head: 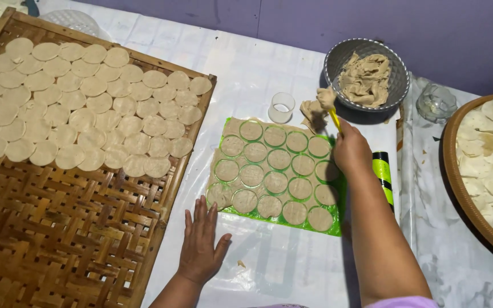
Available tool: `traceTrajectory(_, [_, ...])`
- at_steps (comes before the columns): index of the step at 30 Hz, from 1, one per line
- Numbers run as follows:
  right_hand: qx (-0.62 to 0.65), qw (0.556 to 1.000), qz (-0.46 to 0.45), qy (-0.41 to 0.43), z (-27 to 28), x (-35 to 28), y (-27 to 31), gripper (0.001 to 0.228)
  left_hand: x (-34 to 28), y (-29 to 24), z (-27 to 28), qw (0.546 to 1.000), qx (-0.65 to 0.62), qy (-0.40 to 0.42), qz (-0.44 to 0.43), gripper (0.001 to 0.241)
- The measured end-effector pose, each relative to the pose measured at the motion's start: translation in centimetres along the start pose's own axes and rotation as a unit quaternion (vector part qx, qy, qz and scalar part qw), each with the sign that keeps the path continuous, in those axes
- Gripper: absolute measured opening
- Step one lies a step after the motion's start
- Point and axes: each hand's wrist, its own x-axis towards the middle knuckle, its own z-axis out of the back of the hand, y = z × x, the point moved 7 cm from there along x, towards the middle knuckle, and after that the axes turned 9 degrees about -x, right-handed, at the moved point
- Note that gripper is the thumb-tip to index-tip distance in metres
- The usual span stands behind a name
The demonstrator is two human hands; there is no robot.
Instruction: Preparing snack crackers by flattening dough with a rolling pin, cutting it into circles with a mold, and placing the pieces on a wooden drying tray.
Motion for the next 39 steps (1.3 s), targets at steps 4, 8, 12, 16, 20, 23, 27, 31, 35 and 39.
traceTrajectory(4, [-0.203, 0.977, -0.021, 0.057, -4.6, 3.2, 1.4, 0.051, 0.1, 0.2, -0.4, 1.000, 0.005, 0.008, 0.005, 0.075])
traceTrajectory(8, [-0.300, 0.944, -0.021, 0.138, -7.9, 4.1, 1.0, 0.057, 0.3, 0.4, -0.3, 1.000, 0.009, 0.007, 0.011, 0.076])
traceTrajectory(12, [-0.239, 0.950, -0.053, 0.195, -3.7, 3.3, 1.1, 0.045, 0.2, 0.4, -0.4, 1.000, 0.015, 0.014, 0.020, 0.074])
traceTrajectory(16, [-0.145, 0.967, -0.126, 0.170, 0.6, -2.2, -1.2, 0.056, 0.3, 0.5, -0.4, 1.000, 0.005, 0.002, 0.014, 0.074])
traceTrajectory(20, [0.055, 0.993, -0.101, 0.027, 2.3, -10.1, -4.3, 0.041, 0.3, 0.4, -0.3, 1.000, 0.008, 0.001, 0.010, 0.074])
traceTrajectory(23, [0.078, 0.994, -0.078, 0.018, 2.5, -16.9, -6.1, 0.047, 0.3, 0.2, -0.4, 1.000, 0.013, 0.005, 0.011, 0.073])
traceTrajectory(27, [-0.075, 0.987, -0.120, 0.079, 3.5, -24.4, -6.7, 0.049, 0.4, 0.0, -0.1, 1.000, 0.000, -0.011, -0.002, 0.072])
traceTrajectory(31, [-0.215, 0.959, -0.147, 0.107, 4.8, -27.8, -7.0, 0.043, 0.3, 0.0, -0.1, 1.000, -0.003, -0.011, 0.005, 0.071])
traceTrajectory(35, [-0.253, 0.955, -0.118, 0.101, 5.1, -28.4, -6.3, 0.037, 0.5, 0.0, -0.3, 1.000, 0.013, 0.003, 0.012, 0.071])
traceTrajectory(39, [-0.279, 0.956, -0.077, 0.054, 5.4, -27.9, -5.3, 0.038, 0.4, -0.1, -0.2, 1.000, 0.015, -0.002, 0.007, 0.071])
